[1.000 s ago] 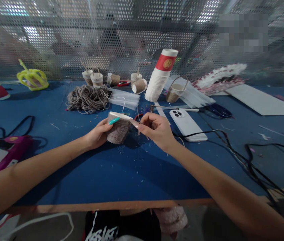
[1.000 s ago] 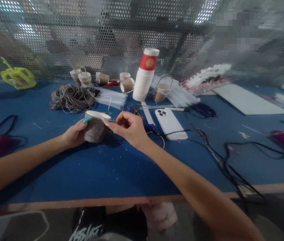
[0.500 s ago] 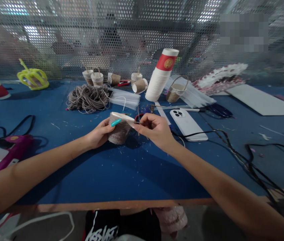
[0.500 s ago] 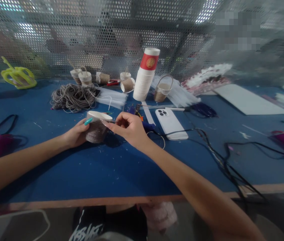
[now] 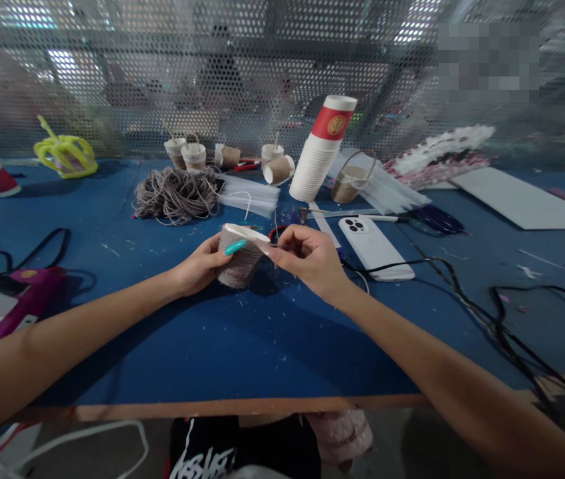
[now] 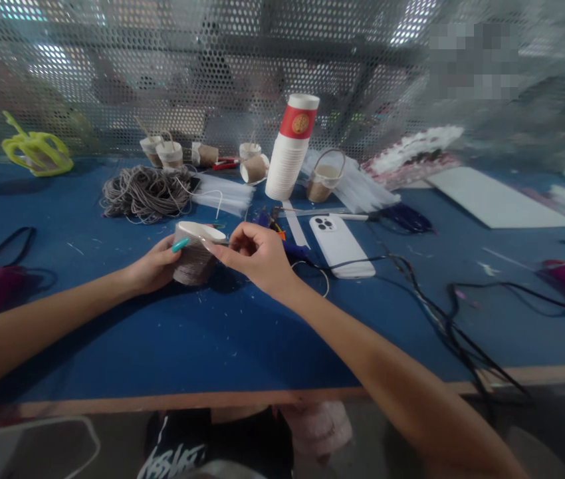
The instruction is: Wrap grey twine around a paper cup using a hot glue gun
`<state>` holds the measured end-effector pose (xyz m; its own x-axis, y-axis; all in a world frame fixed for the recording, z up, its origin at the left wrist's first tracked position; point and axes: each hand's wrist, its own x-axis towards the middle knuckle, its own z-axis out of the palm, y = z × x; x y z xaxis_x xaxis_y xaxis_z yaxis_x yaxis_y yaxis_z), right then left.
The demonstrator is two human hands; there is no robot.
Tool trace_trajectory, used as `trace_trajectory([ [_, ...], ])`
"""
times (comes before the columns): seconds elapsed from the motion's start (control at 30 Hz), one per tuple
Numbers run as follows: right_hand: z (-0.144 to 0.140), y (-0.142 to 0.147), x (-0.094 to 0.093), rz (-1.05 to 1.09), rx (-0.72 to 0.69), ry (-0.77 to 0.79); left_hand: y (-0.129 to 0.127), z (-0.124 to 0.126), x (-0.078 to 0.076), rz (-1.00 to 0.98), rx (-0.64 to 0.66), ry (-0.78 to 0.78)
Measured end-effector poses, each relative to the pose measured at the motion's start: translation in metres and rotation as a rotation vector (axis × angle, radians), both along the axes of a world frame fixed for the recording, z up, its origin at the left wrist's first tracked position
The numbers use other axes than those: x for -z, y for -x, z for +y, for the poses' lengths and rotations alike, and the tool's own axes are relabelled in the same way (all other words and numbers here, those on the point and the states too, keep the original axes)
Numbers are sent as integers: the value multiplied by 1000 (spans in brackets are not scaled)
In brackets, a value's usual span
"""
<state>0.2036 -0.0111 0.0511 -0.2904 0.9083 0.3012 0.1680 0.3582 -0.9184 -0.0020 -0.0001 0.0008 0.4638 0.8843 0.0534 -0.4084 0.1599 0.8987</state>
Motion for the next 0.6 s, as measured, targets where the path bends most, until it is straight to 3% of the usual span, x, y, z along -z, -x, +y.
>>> trace_trajectory([
  [0.27, -1, 0, 2, -13, 4, -16, 0, 0, 0, -12, -3, -9],
  [0.6, -1, -6, -2, 84, -143, 103, 4, 1, 3, -55, 16, 36],
])
